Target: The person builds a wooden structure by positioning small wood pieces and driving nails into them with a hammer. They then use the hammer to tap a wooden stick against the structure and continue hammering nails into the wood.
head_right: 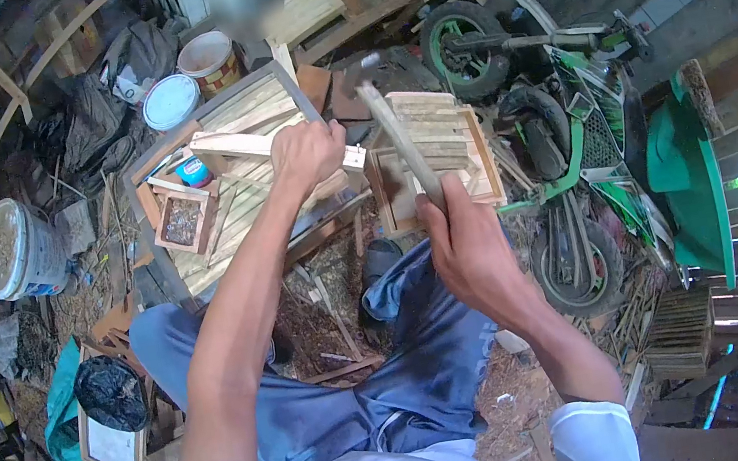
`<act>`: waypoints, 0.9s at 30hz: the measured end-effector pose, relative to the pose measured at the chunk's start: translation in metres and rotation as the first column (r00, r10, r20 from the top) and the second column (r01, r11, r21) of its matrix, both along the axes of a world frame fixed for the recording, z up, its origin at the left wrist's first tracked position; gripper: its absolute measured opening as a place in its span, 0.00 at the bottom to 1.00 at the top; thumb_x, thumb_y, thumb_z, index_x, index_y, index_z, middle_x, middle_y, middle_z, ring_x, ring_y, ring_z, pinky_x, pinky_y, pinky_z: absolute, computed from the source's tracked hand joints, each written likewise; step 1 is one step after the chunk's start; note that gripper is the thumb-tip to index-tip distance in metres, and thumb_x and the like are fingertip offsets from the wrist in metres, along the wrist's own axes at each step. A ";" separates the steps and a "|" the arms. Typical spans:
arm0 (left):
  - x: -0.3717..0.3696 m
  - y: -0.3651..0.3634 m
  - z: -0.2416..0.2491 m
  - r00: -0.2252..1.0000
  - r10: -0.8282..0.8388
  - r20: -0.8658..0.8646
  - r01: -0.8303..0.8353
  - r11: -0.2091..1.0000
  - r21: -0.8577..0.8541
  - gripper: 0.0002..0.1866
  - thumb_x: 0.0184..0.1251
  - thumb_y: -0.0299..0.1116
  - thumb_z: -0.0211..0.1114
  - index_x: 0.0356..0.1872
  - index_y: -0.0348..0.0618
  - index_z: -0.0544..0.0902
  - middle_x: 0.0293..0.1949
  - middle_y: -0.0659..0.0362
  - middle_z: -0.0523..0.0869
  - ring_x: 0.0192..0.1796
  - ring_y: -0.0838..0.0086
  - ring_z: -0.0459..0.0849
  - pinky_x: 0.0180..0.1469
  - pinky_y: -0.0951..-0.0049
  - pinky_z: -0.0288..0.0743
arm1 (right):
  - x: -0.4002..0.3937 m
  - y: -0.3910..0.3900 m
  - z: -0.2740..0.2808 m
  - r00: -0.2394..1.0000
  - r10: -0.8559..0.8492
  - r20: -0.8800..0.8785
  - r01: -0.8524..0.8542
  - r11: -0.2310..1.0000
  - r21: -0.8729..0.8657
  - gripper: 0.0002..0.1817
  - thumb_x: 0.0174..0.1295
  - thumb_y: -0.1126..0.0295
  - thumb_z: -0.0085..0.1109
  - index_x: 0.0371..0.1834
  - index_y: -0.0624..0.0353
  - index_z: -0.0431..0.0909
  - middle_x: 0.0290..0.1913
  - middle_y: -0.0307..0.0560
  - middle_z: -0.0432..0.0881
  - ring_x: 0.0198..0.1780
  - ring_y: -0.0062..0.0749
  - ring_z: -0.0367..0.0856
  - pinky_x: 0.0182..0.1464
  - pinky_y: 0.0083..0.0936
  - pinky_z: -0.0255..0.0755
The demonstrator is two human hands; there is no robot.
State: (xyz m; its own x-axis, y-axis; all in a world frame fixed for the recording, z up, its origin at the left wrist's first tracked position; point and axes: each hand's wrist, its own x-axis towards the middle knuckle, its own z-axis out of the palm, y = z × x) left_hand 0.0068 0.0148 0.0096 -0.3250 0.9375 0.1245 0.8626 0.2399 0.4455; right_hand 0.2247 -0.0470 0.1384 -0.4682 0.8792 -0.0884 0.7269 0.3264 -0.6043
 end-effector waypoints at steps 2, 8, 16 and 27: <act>0.001 0.000 -0.002 1.000 0.001 -0.010 -0.001 1.000 0.008 0.26 0.67 0.43 0.47 0.22 0.37 0.87 0.24 0.42 0.85 0.30 0.50 0.87 0.39 0.56 0.81 | -0.002 -0.001 -0.002 0.998 -0.006 -0.061 0.008 1.000 0.024 0.09 0.72 0.67 0.47 0.41 0.63 0.63 0.24 0.71 0.74 0.33 0.75 0.72 0.34 0.57 0.61; 0.002 0.000 0.000 1.000 0.012 -0.017 -0.011 0.999 0.039 0.26 0.67 0.44 0.47 0.22 0.36 0.87 0.24 0.41 0.84 0.30 0.48 0.86 0.40 0.55 0.81 | 0.009 0.007 -0.032 0.988 0.066 0.138 -0.062 0.998 -0.031 0.12 0.72 0.65 0.48 0.41 0.64 0.64 0.27 0.74 0.76 0.35 0.74 0.74 0.35 0.58 0.63; -0.004 0.010 0.003 0.998 0.000 0.065 0.000 1.000 0.002 0.29 0.67 0.47 0.47 0.22 0.31 0.85 0.25 0.36 0.83 0.32 0.43 0.86 0.44 0.51 0.79 | 0.007 -0.001 0.005 0.998 -0.009 0.056 0.013 0.998 -0.062 0.12 0.72 0.65 0.48 0.41 0.65 0.65 0.27 0.73 0.76 0.36 0.73 0.74 0.36 0.55 0.63; 0.005 0.012 0.005 0.997 0.074 -0.005 -0.074 0.997 0.000 0.27 0.68 0.43 0.47 0.22 0.35 0.87 0.23 0.40 0.84 0.28 0.49 0.87 0.38 0.56 0.81 | 0.029 -0.003 -0.007 0.995 -0.092 0.027 0.094 0.989 -0.114 0.13 0.73 0.64 0.47 0.47 0.67 0.68 0.30 0.73 0.76 0.39 0.74 0.74 0.39 0.51 0.67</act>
State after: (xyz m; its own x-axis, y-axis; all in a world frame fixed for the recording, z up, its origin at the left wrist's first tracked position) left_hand 0.0117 0.0269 0.0148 -0.3928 0.9109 0.1265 0.8447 0.3030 0.4411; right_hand 0.2537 -0.0502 0.1312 -0.3819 0.9021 -0.2007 0.7640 0.1861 -0.6177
